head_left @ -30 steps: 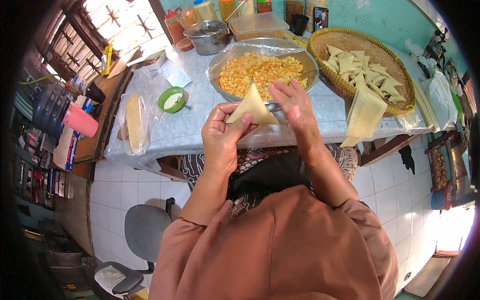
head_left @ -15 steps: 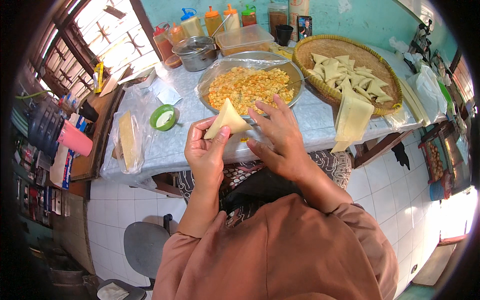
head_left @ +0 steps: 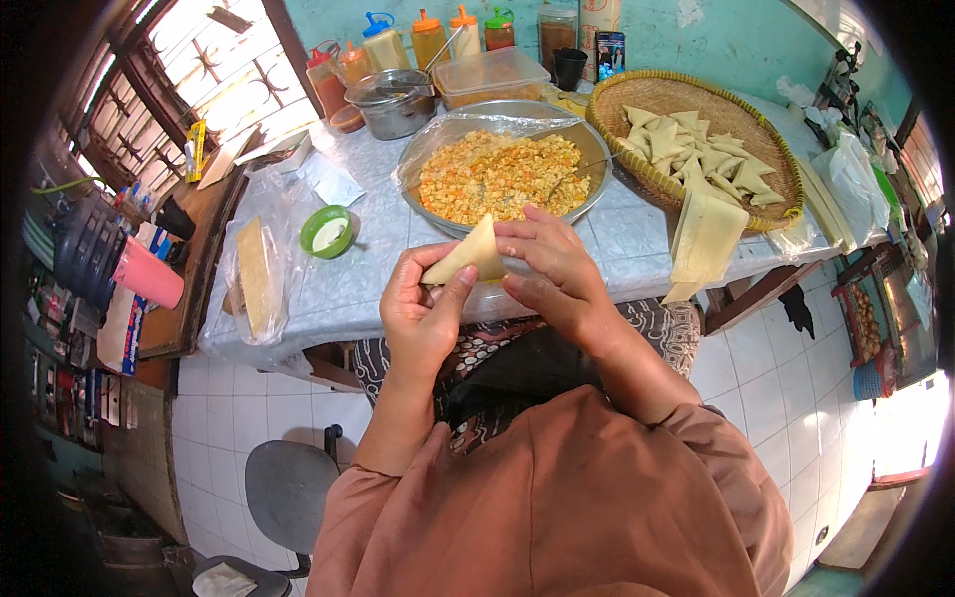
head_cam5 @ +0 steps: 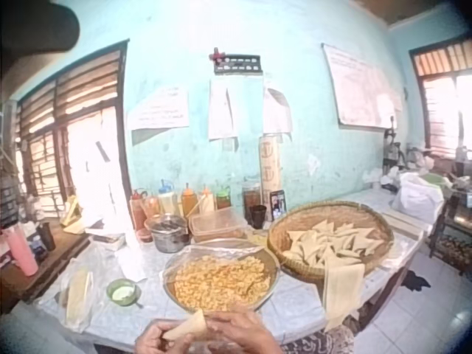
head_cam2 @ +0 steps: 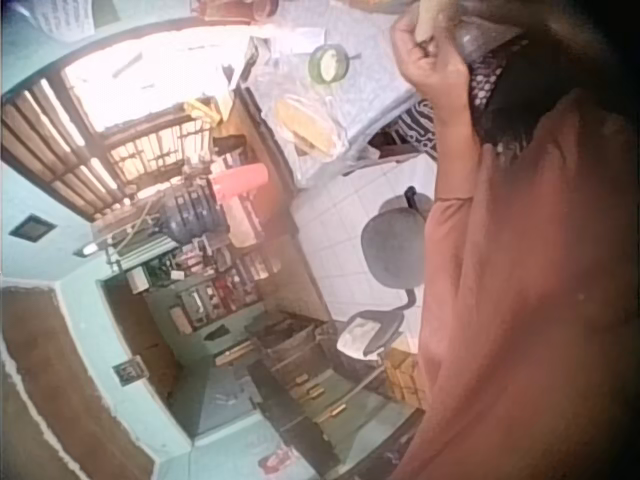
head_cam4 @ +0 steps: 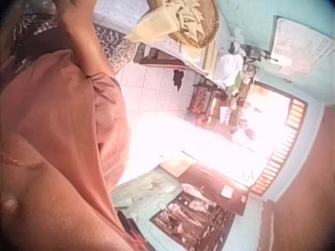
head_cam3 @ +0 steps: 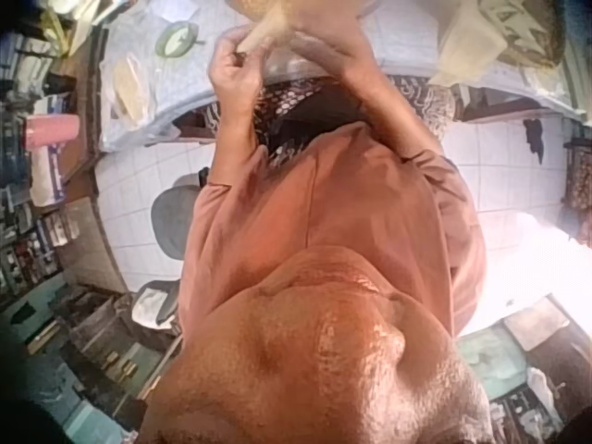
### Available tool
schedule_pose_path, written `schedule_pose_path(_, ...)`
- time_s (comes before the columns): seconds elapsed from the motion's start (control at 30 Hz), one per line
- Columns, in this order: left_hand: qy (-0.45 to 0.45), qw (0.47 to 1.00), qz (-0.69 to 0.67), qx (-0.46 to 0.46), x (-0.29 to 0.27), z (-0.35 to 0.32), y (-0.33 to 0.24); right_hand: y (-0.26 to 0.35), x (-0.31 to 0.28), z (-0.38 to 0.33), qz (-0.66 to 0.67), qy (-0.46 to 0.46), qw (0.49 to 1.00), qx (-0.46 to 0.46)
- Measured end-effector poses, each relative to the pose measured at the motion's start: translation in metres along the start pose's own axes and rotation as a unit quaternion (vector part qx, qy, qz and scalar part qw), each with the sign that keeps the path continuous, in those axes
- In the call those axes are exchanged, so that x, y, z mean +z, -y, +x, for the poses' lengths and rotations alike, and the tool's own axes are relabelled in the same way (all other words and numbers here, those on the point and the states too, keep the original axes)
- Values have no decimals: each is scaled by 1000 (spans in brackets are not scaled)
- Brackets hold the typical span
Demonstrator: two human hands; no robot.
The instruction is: The person assembles samosas by placing a filling mixture into triangular pastry sheets, folding them into a cone shape, and sealing the edges with a liquid adhesive. The finished samosas are placed into a woven basket on the table.
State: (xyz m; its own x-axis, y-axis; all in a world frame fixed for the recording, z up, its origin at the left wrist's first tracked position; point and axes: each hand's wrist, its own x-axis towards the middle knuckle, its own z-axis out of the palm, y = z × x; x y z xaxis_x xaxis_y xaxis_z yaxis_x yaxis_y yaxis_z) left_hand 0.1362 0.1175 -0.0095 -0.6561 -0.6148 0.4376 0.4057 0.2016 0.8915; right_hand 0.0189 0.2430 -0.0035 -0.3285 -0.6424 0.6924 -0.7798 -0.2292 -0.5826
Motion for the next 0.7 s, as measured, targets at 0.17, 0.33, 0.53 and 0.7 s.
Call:
schedule_pose_path(0.17,60,998,15,-28,2,-1,3,11,-7,3,325,5,913,246)
schedule_pose_path(0.33,139,990,27,-28,5,-1,12,-3,-10,6,362,79,874,314)
schedule_pose_path(0.53,233,965,53,-111,10,-1,14,-21,-40,-7,397,169,804,409)
schedule_pose_path(0.7,185,976,48,-100,-3,9,36,-54,-136,11,306,47,878,364)
